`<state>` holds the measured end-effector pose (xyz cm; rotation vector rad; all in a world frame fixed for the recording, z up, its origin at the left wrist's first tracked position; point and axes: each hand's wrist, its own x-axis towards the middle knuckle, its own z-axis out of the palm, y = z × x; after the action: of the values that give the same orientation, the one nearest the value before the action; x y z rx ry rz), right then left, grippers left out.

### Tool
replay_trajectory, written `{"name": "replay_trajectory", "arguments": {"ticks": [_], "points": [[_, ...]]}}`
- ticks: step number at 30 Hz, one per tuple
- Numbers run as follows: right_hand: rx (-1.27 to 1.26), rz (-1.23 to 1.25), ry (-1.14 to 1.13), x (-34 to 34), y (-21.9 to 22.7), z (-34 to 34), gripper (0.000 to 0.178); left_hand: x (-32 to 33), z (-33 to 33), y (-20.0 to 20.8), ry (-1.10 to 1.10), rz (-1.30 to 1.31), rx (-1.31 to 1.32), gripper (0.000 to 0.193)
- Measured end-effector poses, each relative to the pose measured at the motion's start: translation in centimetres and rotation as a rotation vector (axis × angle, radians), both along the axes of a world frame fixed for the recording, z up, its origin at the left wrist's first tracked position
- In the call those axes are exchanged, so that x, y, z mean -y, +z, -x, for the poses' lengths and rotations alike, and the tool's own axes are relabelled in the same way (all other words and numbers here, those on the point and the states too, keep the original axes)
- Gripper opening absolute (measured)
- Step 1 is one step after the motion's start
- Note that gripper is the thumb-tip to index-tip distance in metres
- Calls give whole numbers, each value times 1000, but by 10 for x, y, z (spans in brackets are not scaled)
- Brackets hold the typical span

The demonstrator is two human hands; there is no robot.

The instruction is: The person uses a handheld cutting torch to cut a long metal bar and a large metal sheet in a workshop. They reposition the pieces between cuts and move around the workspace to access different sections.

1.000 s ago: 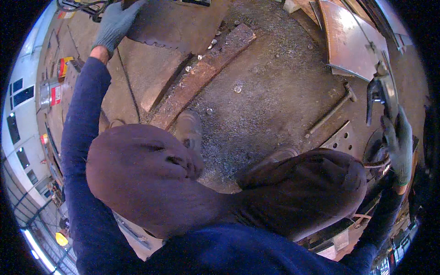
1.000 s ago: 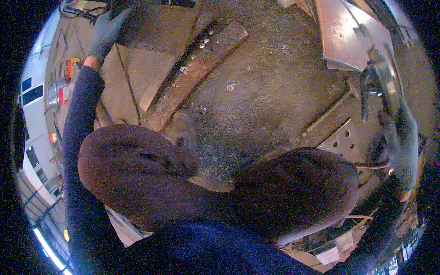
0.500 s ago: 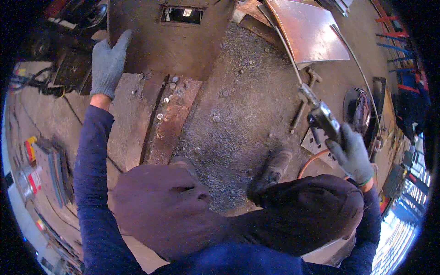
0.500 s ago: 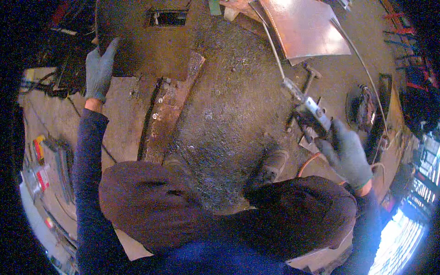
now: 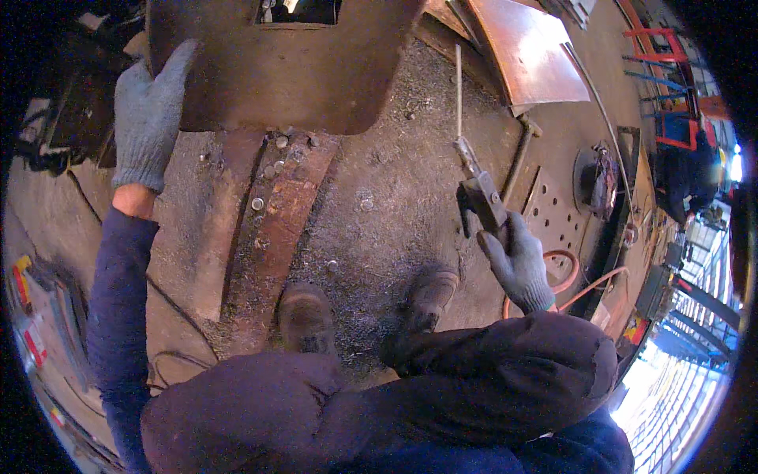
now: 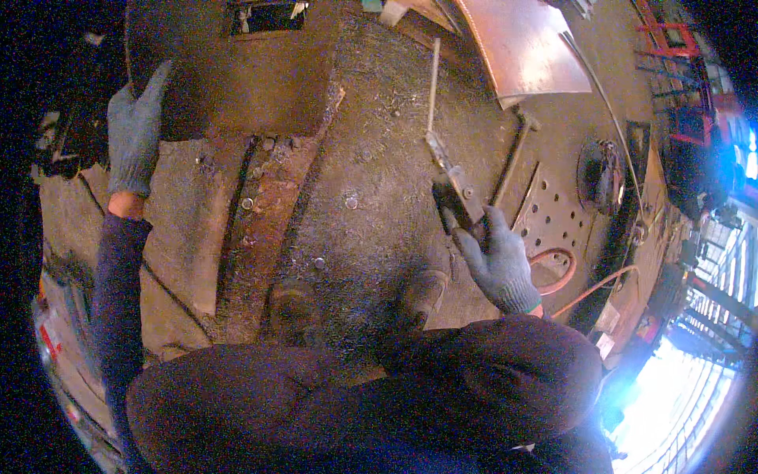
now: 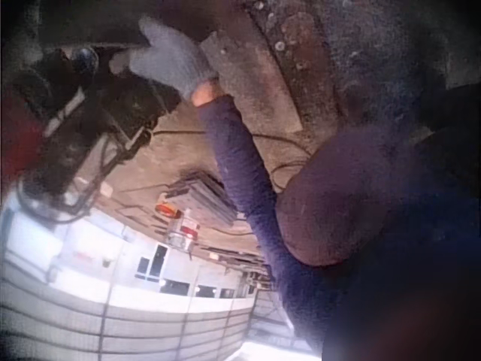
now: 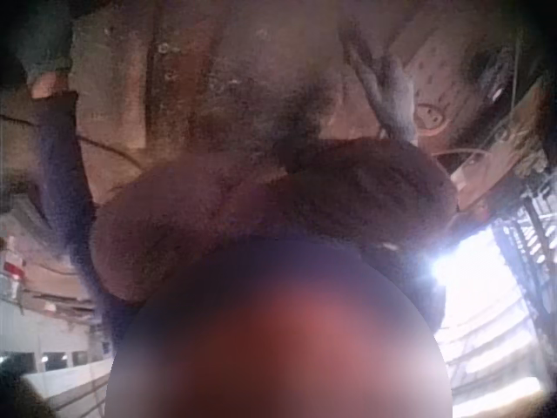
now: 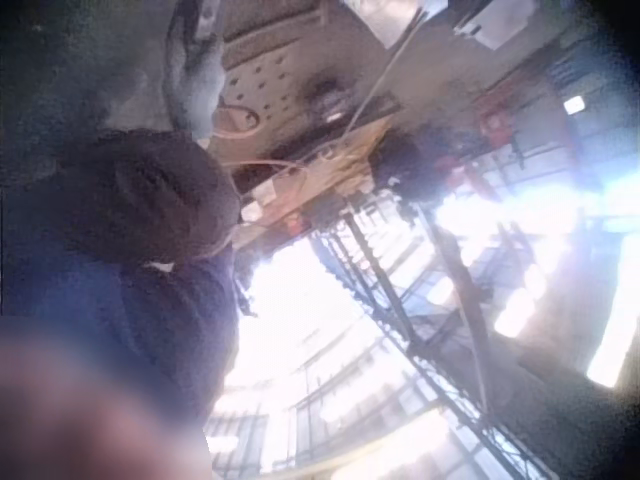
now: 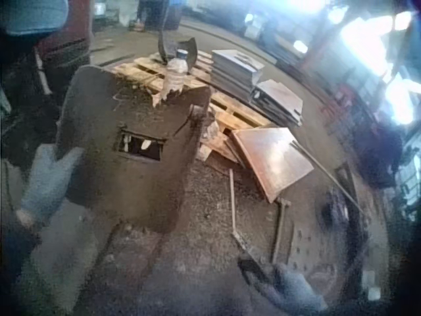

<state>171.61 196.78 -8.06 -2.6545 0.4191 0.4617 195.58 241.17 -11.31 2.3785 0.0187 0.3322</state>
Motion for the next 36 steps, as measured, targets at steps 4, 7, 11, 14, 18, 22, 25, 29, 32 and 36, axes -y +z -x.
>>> {"name": "replay_trajectory", "arguments": {"ticks": [4,7,11,14,18,22,25,29,32,36], "points": [[56,21,-11,5,-12,9,33,25,23,15,50,270,-120,45],[105,-8,-10,2,-25,8,33,28,28,10,68,299,-143,43],[113,-35,-67,2,-32,7,34,45,29,-5,42,322,-96,40],[88,-41,-99,2,-30,5,35,61,28,-5,22,326,-96,38],[58,-56,-133,7,-32,5,35,87,27,-4,4,467,-109,37],[75,-65,-159,10,-37,5,35,92,28,-5,-43,300,-99,40],[81,-69,-160,7,-35,5,35,94,27,-7,-42,194,-67,44],[134,-90,-162,9,-38,9,33,108,28,-1,-163,320,-73,48],[122,-100,-170,7,-42,8,32,119,33,-3,-197,148,-33,39],[154,-74,-116,8,-41,9,29,135,47,8,-209,81,71,49]]}}
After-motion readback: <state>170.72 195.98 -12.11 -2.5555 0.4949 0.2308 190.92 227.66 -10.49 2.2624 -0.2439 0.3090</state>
